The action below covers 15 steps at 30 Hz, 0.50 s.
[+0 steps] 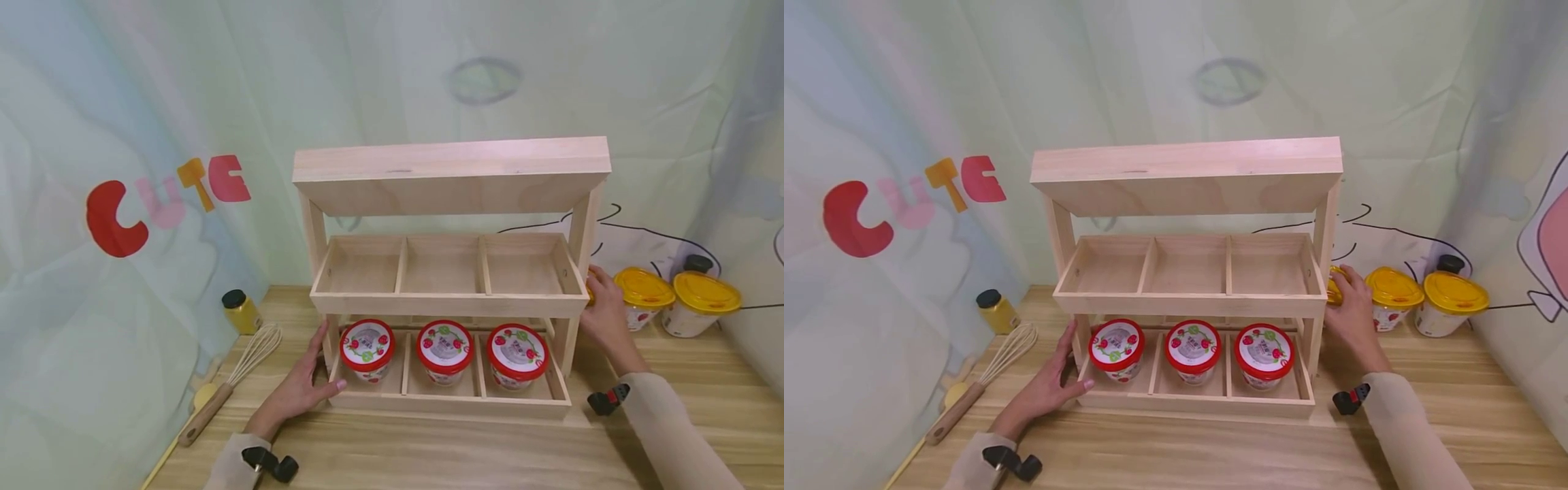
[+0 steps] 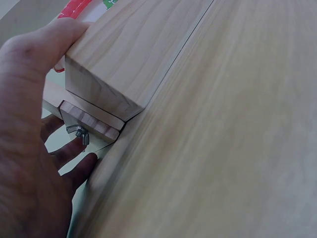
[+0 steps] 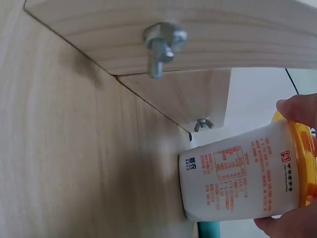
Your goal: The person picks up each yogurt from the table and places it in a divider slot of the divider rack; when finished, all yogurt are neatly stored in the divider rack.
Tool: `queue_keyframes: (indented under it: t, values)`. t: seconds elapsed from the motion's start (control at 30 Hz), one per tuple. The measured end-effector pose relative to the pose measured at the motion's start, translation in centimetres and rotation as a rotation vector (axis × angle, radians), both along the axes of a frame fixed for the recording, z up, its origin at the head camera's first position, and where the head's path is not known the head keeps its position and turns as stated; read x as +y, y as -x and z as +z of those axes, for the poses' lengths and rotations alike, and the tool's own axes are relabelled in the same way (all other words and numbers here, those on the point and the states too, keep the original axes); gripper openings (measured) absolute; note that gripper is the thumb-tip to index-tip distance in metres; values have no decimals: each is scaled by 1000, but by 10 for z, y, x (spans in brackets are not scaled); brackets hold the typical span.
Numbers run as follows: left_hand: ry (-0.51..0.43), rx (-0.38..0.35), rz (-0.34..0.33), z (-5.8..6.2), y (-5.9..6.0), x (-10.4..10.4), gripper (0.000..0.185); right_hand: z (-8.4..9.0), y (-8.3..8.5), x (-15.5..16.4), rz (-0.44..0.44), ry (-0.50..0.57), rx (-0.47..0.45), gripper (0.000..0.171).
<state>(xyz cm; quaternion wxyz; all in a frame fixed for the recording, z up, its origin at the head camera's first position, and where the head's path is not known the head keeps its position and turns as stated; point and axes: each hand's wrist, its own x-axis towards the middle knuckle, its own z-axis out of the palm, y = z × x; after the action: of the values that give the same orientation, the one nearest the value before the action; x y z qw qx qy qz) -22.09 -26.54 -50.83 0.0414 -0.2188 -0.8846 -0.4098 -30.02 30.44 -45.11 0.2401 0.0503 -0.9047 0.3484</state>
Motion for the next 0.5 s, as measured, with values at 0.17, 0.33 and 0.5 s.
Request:
queue_keyframes:
  t: [0.17, 0.33, 0.5]
  values:
    - [-8, -3, -6, 0, 2, 1, 121, 8, -4, 0, 2, 30, 41, 59]
    - [-9, -9, 4, 1, 2, 0, 121, 19, -11, -2, 0, 49, 42, 61]
    - [7, 5, 4, 0, 2, -2, 121, 27, -20, -3, -17, 64, 36, 61]
